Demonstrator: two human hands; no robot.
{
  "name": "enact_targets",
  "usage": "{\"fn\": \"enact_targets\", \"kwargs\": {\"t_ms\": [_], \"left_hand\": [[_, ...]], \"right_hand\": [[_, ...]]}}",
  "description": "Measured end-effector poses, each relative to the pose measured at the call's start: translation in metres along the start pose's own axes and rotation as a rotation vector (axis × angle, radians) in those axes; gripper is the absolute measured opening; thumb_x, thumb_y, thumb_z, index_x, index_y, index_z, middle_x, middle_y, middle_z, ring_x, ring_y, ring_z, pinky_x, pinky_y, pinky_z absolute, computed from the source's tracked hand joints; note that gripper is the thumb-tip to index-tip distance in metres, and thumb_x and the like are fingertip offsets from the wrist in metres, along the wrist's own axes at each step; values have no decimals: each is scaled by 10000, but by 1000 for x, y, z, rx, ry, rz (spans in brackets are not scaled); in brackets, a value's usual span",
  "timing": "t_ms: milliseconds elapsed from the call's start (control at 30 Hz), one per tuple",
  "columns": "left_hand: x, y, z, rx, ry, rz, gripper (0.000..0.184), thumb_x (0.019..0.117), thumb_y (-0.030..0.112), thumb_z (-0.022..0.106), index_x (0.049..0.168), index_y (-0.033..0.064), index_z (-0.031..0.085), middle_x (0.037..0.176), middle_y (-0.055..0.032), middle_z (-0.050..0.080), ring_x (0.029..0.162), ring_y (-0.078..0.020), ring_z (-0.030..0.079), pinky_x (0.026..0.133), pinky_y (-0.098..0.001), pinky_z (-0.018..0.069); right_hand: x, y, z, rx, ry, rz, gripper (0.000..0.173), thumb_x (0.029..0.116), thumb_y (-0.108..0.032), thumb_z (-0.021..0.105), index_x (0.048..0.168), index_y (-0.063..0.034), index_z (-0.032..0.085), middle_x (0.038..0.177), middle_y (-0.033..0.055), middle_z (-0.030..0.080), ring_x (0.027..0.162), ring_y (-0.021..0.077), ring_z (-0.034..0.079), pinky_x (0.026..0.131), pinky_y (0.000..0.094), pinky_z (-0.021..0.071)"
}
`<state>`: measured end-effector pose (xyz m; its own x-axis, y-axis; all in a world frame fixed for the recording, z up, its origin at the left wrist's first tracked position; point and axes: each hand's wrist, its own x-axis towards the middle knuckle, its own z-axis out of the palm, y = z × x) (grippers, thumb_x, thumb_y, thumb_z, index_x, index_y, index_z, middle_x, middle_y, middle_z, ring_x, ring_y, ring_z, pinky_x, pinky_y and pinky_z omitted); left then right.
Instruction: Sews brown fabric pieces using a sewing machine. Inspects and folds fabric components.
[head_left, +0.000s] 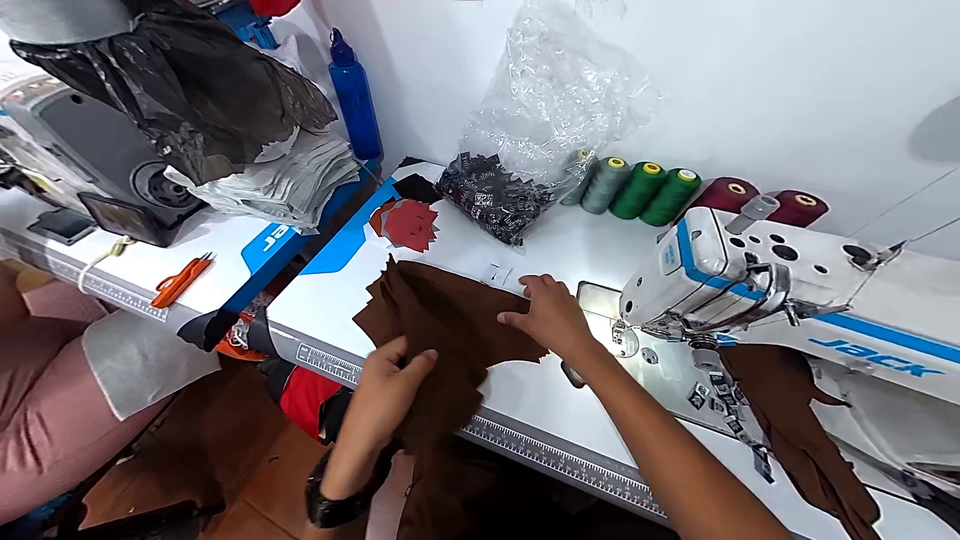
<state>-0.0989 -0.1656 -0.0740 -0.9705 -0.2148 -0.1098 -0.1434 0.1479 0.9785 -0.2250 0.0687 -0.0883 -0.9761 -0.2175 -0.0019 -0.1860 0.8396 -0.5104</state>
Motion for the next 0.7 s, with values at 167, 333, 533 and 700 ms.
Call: {"fn": "enact_targets", "kwargs": {"t_ms": [167, 333, 533, 700], "left_hand": [[-22, 30, -86, -175, 18, 100, 190, 901, 117, 548, 911, 147, 735, 730, -20, 731, 582, -70, 681, 521, -253, 587], [-37, 41, -137, -182, 73, 127, 269, 866, 57, 481, 806, 186, 710, 658, 25, 710, 519, -13, 644, 460, -196, 542], [-29, 77, -181, 57, -6, 95, 327, 880, -32, 420, 941, 175, 666, 713, 81, 715, 560, 11, 648, 494, -178, 557], [21, 100, -241, 161, -211, 161, 446, 859, 11, 514, 1237, 226, 612, 880, 58, 734, 670, -5, 687, 542, -202, 585]], "right_hand": [[27, -18, -6, -139, -364, 104, 464, 908, -466, 756, 1161, -83, 687, 1068, 173, 704, 1046, 372, 672, 837, 628, 522], [23, -44, -6, -161, -317, 67, 293, 898, -285, 741, 1042, -37, 680, 999, 207, 689, 974, 408, 672, 765, 641, 515], [24, -119, -86, 13, -401, -234, 479, 892, -171, 791, 1278, 42, 604, 1142, 270, 658, 1058, 412, 643, 925, 634, 490], [-32, -163, -204, -70, -387, -329, 581, 903, -173, 784, 1440, -169, 564, 1201, 133, 695, 968, 249, 700, 821, 475, 585]]}}
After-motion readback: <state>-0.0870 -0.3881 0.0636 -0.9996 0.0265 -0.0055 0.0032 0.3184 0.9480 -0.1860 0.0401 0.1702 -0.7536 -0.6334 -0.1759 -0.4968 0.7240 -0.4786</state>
